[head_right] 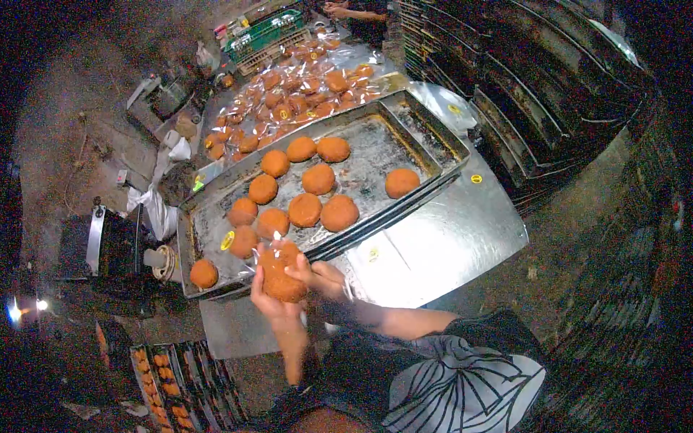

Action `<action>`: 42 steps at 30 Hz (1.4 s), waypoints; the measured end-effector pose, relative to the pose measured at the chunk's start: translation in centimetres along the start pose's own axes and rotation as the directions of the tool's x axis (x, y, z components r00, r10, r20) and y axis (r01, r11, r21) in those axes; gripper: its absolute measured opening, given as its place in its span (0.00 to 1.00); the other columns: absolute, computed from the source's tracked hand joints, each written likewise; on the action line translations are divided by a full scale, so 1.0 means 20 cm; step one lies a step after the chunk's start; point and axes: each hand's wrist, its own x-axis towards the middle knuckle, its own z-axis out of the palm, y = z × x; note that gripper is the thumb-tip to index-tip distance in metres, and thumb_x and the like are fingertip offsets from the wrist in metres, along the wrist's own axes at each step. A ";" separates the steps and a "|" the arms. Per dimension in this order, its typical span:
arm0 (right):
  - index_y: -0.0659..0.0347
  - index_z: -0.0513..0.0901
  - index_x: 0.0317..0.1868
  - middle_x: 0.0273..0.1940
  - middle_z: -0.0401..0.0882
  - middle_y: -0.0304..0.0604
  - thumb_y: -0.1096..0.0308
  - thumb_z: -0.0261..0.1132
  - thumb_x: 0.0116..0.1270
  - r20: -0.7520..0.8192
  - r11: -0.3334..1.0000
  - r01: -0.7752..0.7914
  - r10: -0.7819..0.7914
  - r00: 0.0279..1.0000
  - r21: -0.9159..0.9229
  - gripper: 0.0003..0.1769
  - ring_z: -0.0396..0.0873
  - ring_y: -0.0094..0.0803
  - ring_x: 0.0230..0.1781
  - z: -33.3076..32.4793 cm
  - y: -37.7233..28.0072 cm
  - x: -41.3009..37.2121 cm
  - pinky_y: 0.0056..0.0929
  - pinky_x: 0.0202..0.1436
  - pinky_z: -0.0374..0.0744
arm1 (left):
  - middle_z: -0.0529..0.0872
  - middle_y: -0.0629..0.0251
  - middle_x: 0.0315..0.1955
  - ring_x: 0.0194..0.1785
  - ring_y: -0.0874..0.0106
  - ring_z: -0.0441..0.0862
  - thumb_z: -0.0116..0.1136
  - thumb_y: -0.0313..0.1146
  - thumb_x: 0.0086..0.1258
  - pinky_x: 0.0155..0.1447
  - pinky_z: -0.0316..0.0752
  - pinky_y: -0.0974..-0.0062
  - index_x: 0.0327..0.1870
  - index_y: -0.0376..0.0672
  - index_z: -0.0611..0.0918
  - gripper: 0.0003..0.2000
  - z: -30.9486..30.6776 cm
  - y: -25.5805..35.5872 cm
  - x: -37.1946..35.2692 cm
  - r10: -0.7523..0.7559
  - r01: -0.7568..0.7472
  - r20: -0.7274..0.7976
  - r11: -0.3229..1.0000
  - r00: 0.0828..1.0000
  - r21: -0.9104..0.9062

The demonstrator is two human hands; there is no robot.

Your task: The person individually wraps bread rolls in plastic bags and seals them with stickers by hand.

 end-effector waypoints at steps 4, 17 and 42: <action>0.74 0.58 0.58 0.41 0.78 0.45 0.70 0.66 0.44 -0.021 0.989 -0.062 0.059 0.998 -0.134 0.40 0.75 0.37 0.34 0.02 0.01 0.10 0.28 0.37 0.74 | 0.70 0.52 0.49 0.51 0.59 0.70 0.48 0.42 0.56 0.55 0.66 0.63 0.55 0.36 0.63 0.27 0.03 -0.07 0.00 -0.064 0.054 -0.144 0.996 0.988 -0.071; 0.49 0.55 0.63 0.37 0.68 0.45 0.70 0.66 0.47 0.478 0.928 -0.368 0.298 0.826 0.058 0.42 0.72 0.29 0.30 -0.05 0.13 0.09 0.24 0.31 0.73 | 0.76 0.58 0.37 0.37 0.73 0.74 0.43 0.36 0.66 0.44 0.68 0.78 0.42 0.36 0.73 0.13 -0.24 -0.14 -0.13 -0.163 0.193 -0.115 0.922 0.980 0.337; 0.63 0.76 0.38 0.27 0.77 0.45 0.58 0.55 0.61 0.544 0.619 -0.760 0.714 0.441 -0.196 0.16 0.73 0.28 0.26 -0.54 0.37 -0.60 0.27 0.33 0.72 | 0.80 0.57 0.35 0.40 0.69 0.77 0.48 0.39 0.63 0.46 0.69 0.74 0.41 0.33 0.76 0.16 -0.33 -0.79 -0.03 -0.700 0.262 0.123 0.416 0.703 0.871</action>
